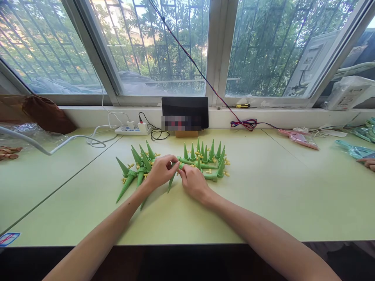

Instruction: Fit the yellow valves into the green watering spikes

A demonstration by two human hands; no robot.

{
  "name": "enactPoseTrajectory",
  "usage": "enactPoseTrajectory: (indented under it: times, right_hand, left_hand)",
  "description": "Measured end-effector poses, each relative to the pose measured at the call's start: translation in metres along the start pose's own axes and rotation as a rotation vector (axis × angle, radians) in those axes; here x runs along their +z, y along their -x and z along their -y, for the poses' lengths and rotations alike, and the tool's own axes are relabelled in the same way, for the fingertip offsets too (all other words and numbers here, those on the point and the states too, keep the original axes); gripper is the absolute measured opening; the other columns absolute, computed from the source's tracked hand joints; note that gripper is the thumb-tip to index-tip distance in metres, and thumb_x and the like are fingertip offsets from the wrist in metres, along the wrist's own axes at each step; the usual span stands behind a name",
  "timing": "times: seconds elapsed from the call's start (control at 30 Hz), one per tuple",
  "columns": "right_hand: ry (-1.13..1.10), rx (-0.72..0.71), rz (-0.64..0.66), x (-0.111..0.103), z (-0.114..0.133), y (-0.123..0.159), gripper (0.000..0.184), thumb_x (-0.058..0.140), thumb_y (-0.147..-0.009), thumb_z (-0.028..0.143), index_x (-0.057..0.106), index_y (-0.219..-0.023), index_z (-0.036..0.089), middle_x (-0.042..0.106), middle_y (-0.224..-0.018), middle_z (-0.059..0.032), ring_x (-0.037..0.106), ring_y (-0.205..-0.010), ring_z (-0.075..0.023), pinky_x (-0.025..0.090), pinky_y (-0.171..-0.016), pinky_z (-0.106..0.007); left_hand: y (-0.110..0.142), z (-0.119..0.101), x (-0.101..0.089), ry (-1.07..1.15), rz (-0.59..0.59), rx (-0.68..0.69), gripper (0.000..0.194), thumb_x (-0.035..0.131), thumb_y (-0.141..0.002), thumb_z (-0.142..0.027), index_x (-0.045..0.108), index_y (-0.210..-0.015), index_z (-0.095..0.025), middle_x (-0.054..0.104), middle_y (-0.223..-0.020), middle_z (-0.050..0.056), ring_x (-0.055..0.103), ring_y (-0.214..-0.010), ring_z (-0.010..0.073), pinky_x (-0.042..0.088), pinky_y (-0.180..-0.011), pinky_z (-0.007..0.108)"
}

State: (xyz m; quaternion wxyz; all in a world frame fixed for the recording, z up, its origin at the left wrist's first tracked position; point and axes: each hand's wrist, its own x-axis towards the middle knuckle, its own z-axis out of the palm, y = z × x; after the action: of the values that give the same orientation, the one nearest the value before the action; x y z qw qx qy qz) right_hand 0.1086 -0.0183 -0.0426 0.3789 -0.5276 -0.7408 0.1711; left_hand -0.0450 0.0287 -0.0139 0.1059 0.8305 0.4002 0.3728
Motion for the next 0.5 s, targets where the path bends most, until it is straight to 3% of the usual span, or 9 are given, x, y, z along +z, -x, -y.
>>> enactPoseTrajectory:
  times: [0.23,0.5]
  right_hand:
    - [-0.029,-0.005,0.005,-0.0008,0.0011,0.0013,0.013,0.047,-0.097,0.028,0.052,-0.087,0.021,0.061,-0.067,0.0001,0.052,-0.057,-0.0157,0.036,-0.057,-0.026]
    - [0.024,-0.007,0.011,0.0008,-0.0017,0.0005,0.025,0.043,-0.098,0.027,0.052,-0.076,0.021,0.063,-0.071,-0.0026,0.054,-0.062,-0.0164,0.037,-0.061,-0.026]
  left_hand:
    - [-0.0002,-0.0003,-0.0002,-0.003,0.002,-0.001,0.014,0.054,-0.085,-0.02,0.059,-0.072,-0.018,0.06,-0.068,-0.001,0.049,-0.057,0.0106,0.039,-0.059,0.025]
    - [-0.0002,-0.0016,-0.0005,-0.011,0.02,0.006,0.015,0.053,-0.084,-0.02,0.058,-0.07,-0.018,0.059,-0.067,0.0,0.049,-0.058,0.0114,0.038,-0.058,0.025]
